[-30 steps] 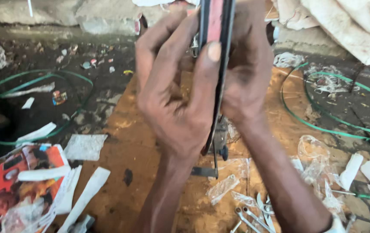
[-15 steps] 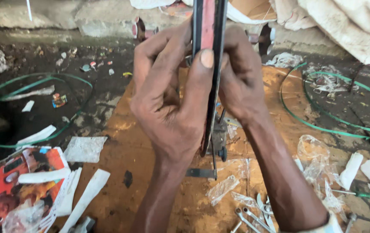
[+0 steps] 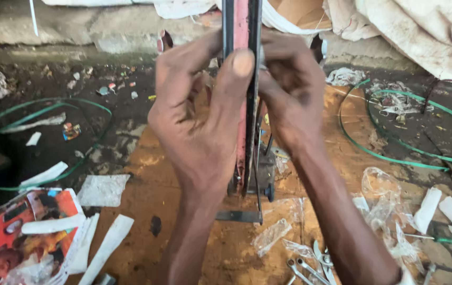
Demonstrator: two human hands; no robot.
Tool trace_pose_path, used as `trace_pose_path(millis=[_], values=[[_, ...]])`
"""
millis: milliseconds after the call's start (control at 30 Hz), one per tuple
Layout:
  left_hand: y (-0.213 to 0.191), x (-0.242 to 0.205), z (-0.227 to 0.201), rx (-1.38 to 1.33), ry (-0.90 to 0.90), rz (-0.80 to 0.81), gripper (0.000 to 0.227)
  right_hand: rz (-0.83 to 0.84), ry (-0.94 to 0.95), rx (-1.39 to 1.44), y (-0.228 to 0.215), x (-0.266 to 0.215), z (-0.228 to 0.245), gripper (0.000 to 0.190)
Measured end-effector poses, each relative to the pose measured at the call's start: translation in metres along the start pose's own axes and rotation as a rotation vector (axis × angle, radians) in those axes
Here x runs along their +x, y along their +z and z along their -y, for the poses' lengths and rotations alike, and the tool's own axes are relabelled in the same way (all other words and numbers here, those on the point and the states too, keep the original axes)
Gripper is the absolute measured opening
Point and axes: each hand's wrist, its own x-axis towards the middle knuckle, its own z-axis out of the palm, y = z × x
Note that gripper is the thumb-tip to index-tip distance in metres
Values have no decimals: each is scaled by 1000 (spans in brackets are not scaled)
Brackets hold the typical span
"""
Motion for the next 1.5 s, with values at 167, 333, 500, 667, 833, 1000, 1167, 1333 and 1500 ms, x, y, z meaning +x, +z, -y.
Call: trace_pose_path(millis=[167, 333, 500, 667, 833, 1000, 1167, 1333, 1500], values=[[-20, -32, -27, 307, 36, 91, 38, 111, 9, 122, -6, -33, 21, 38], [-30, -66, -51, 328, 60, 261, 44, 246, -32, -32, -23, -47, 5, 36], [-28, -56, -28, 372, 24, 176, 38, 275, 30, -331, -9, -31, 2, 32], [-27, -47, -19, 328, 76, 122, 31, 331, 29, -237, 8, -6, 4, 34], [-18, -46, -23, 200, -144, 13, 37, 234, 39, 63, 14, -4, -5, 28], [-5, -42, -17, -34, -168, -16, 27, 181, 16, 248, 3, -8, -11, 18], [-13, -29, -29, -60, -222, 49, 36, 45, 11, 21, 6, -9, -7, 15], [-10, -2, -36, -436, -602, 79, 30, -98, 135, 327, 19, -18, -5, 8], [-1, 7, -10, -471, -530, 170, 24, -107, 147, 670, 9, -10, 3, 27]])
